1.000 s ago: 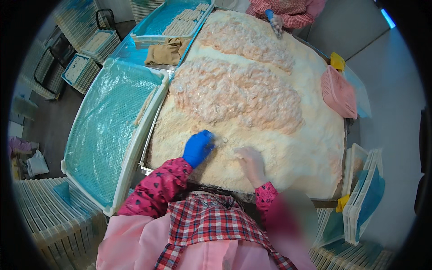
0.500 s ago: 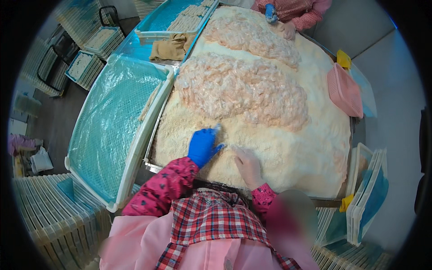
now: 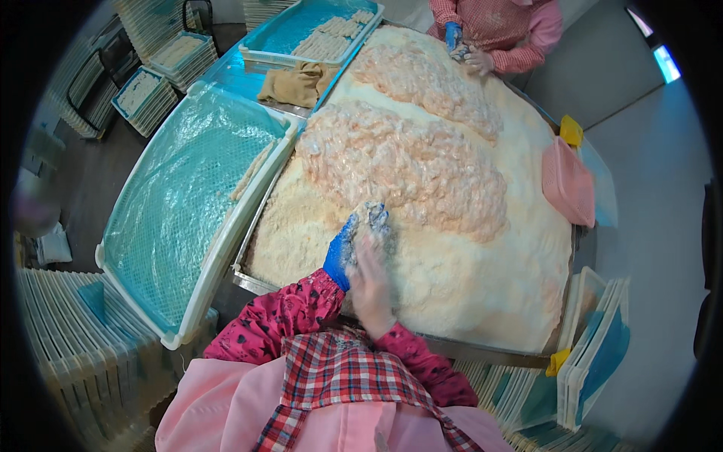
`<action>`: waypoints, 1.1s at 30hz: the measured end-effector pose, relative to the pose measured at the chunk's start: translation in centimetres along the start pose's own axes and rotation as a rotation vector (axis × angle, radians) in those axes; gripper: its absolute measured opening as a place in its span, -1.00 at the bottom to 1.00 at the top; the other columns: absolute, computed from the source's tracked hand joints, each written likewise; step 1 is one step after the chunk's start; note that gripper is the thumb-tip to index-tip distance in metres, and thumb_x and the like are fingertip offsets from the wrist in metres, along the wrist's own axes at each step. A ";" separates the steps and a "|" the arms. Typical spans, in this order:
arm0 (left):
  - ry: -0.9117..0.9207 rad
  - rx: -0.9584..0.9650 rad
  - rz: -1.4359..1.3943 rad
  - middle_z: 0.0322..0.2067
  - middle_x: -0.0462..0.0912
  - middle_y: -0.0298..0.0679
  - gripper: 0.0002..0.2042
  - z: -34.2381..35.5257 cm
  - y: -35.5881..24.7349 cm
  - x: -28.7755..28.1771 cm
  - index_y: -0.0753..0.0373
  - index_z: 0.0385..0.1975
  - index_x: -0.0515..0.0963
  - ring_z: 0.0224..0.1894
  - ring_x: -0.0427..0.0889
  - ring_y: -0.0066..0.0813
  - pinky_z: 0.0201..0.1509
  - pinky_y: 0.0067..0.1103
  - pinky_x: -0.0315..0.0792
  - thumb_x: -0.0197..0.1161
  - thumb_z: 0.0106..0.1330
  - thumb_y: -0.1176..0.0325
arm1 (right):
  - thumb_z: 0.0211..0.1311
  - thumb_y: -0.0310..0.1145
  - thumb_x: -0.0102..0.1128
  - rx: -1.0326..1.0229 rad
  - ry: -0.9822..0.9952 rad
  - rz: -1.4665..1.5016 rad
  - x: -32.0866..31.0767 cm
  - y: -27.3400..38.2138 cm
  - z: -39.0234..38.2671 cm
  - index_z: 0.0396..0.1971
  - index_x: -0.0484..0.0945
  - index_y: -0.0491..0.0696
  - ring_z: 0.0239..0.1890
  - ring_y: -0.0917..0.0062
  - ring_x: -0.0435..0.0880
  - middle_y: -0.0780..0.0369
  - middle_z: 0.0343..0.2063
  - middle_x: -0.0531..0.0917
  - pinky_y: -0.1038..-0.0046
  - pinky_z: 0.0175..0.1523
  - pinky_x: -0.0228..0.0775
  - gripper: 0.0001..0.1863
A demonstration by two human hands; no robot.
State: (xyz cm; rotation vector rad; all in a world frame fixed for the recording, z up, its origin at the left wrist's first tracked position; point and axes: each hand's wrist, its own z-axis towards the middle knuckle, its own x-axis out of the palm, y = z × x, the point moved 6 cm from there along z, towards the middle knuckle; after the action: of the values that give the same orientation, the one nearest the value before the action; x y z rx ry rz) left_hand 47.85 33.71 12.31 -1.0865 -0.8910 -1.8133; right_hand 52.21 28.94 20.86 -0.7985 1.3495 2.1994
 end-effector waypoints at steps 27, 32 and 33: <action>-0.775 0.455 1.196 0.25 0.19 -0.15 -0.41 0.2 -14.6 9.3 0.23 0.30 0.04 0.27 0.20 -0.33 0.30 -0.32 0.13 0.03 0.34 0.16 | 0.09 -0.18 0.10 -0.048 0.753 -0.264 9.9 -2.9 5.3 0.10 0.34 -0.12 0.24 0.25 0.24 0.05 0.12 0.37 0.22 0.29 0.05 -0.44; -0.184 -0.251 2.244 0.21 0.29 -0.13 -0.45 -2.5 -8.9 3.0 0.18 0.26 0.16 0.20 0.33 -0.24 0.26 -0.43 0.19 0.02 0.33 0.09 | -0.13 -0.52 0.13 -0.128 0.279 -0.220 1.4 -9.8 0.0 -0.21 0.56 -0.05 0.02 0.34 0.47 0.16 -0.13 0.57 0.29 0.13 0.22 -0.64; -0.190 -0.340 2.241 0.21 0.29 -0.14 -0.45 -2.8 -9.1 2.1 0.17 0.26 0.16 0.19 0.34 -0.23 0.26 -0.43 0.19 0.02 0.33 0.09 | -0.11 -0.48 0.16 -0.033 0.268 -0.266 -1.2 -12.1 -0.6 -0.16 0.53 -0.04 0.06 0.32 0.44 0.16 -0.09 0.55 0.28 0.15 0.20 -0.62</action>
State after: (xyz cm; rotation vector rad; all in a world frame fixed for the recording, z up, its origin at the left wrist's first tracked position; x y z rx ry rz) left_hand 38.17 34.40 11.79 -1.3387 0.6690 0.1089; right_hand 60.84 33.56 13.56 -1.2443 1.2442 1.9634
